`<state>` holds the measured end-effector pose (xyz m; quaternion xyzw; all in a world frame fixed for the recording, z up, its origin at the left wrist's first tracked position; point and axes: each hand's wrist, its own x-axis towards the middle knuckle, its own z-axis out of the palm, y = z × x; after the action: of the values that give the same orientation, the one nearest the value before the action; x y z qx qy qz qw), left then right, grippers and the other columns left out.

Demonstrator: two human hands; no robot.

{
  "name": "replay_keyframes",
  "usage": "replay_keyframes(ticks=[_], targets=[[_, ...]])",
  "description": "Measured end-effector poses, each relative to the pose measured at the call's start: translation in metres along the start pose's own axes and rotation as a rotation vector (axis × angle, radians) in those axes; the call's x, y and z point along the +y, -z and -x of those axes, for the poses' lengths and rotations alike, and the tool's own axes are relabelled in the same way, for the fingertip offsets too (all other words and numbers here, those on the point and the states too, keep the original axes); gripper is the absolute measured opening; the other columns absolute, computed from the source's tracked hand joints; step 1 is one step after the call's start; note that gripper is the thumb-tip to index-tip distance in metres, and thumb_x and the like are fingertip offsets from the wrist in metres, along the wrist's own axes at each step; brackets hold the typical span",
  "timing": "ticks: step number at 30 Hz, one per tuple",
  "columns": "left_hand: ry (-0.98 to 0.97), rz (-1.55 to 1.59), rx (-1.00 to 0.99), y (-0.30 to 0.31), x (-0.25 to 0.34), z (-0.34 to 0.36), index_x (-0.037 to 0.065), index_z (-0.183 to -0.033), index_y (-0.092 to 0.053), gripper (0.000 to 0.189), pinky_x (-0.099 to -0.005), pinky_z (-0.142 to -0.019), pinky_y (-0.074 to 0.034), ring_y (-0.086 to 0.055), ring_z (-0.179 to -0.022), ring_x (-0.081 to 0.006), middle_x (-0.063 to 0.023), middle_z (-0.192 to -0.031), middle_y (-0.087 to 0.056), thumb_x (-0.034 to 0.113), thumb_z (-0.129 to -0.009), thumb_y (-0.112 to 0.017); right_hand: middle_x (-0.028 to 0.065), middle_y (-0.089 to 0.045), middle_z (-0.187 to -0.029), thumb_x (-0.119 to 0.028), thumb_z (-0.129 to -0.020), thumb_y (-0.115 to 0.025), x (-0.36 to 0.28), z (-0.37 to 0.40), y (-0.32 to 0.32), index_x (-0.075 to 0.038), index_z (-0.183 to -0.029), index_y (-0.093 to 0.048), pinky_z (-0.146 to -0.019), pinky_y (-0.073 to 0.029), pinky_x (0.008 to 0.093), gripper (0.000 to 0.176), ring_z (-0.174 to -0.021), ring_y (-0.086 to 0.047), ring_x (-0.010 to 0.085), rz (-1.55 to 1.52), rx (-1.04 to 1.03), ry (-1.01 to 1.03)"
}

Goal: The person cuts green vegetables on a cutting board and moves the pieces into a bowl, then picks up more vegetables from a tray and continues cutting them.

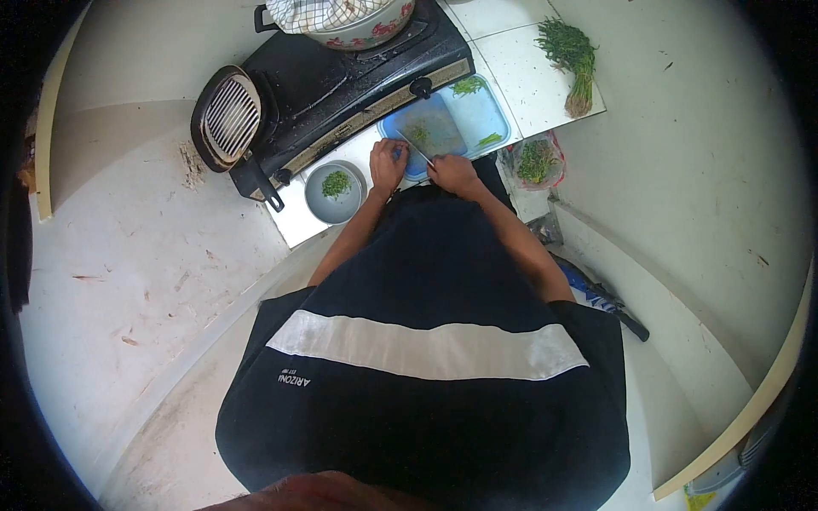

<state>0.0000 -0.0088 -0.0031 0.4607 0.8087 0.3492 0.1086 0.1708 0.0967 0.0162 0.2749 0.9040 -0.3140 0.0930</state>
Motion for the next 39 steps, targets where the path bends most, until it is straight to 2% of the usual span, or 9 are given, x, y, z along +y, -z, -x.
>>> replay_keyframes(ticks=[2, 5, 15, 18, 30, 32, 39], targets=[[0.019, -0.010, -0.019, -0.002, -0.002, 0.000, 0.006, -0.087, -0.073, 0.006, -0.0426, -0.082, -0.049, -0.062, -0.091, -0.0314, -0.0084, -0.092, -0.069, 0.011, -0.084, -0.072, 0.0224, -0.071, -0.078, -0.044, -0.100, -0.053, 0.004, 0.004, 0.000, -0.004, -0.091, -0.070, -0.071, -0.057, 0.0539, 0.044, -0.075, -0.070, 0.0432, 0.030, 0.033, -0.045], [0.029, -0.005, -0.014, 0.000, 0.002, 0.001, 0.006, -0.087, -0.073, 0.004, -0.0431, -0.082, -0.048, -0.061, -0.092, -0.0314, -0.0082, -0.092, -0.069, 0.009, -0.084, -0.072, 0.0232, -0.071, -0.081, -0.042, -0.099, -0.054, 0.003, 0.000, 0.005, -0.003, -0.091, -0.071, -0.075, -0.057, 0.0540, 0.044, -0.079, -0.070, 0.0431, -0.010, -0.013, -0.054], [-0.012, -0.056, 0.033, 0.002, 0.006, 0.002, 0.007, -0.086, -0.072, 0.003, -0.0439, -0.082, -0.047, -0.060, -0.093, -0.0313, -0.0080, -0.092, -0.067, 0.009, -0.086, -0.071, 0.0224, -0.072, -0.083, -0.042, -0.100, -0.052, -0.003, -0.001, 0.003, -0.003, -0.091, -0.072, -0.076, -0.057, 0.0540, 0.044, -0.080, -0.071, 0.0428, -0.013, -0.041, -0.007], [0.014, -0.072, 0.012, 0.003, 0.007, 0.003, 0.007, -0.087, -0.072, 0.003, -0.0438, -0.082, -0.047, -0.060, -0.093, -0.0312, -0.0079, -0.091, -0.067, 0.010, -0.086, -0.071, 0.0223, -0.072, -0.082, -0.042, -0.100, -0.053, -0.002, -0.001, 0.000, -0.004, -0.090, -0.072, -0.076, -0.057, 0.0541, 0.044, -0.080, -0.071, 0.0430, -0.021, -0.043, -0.008], [-0.080, -0.140, -0.036, 0.001, 0.003, 0.003, 0.008, -0.091, -0.072, 0.007, -0.0442, -0.081, -0.045, -0.060, -0.093, -0.0301, -0.0075, -0.095, -0.066, 0.013, -0.087, -0.070, 0.0230, -0.071, -0.081, -0.041, -0.099, -0.054, 0.001, -0.007, -0.005, -0.003, -0.087, -0.073, -0.076, -0.057, 0.0538, 0.044, -0.079, -0.071, 0.0433, 0.003, -0.028, 0.018], [-0.081, -0.147, -0.045, 0.002, 0.003, 0.003, 0.008, -0.091, -0.072, 0.007, -0.0442, -0.081, -0.045, -0.061, -0.094, -0.0300, -0.0074, -0.095, -0.066, 0.013, -0.086, -0.070, 0.0230, -0.070, -0.079, -0.042, -0.099, -0.055, 0.001, -0.011, -0.010, -0.004, -0.089, -0.071, -0.072, -0.057, 0.0540, 0.043, -0.077, -0.070, 0.0429, 0.011, -0.018, 0.023], [-0.050, -0.144, -0.039, 0.001, 0.004, 0.004, 0.009, -0.092, -0.072, 0.007, -0.0436, -0.081, -0.046, -0.061, -0.095, -0.0298, -0.0071, -0.096, -0.066, 0.013, -0.086, -0.071, 0.0226, -0.070, -0.077, -0.042, -0.098, -0.055, 0.002, -0.002, -0.007, -0.004, -0.087, -0.071, -0.071, -0.056, 0.0545, 0.044, -0.075, -0.070, 0.0432, -0.005, 0.018, 0.010]])
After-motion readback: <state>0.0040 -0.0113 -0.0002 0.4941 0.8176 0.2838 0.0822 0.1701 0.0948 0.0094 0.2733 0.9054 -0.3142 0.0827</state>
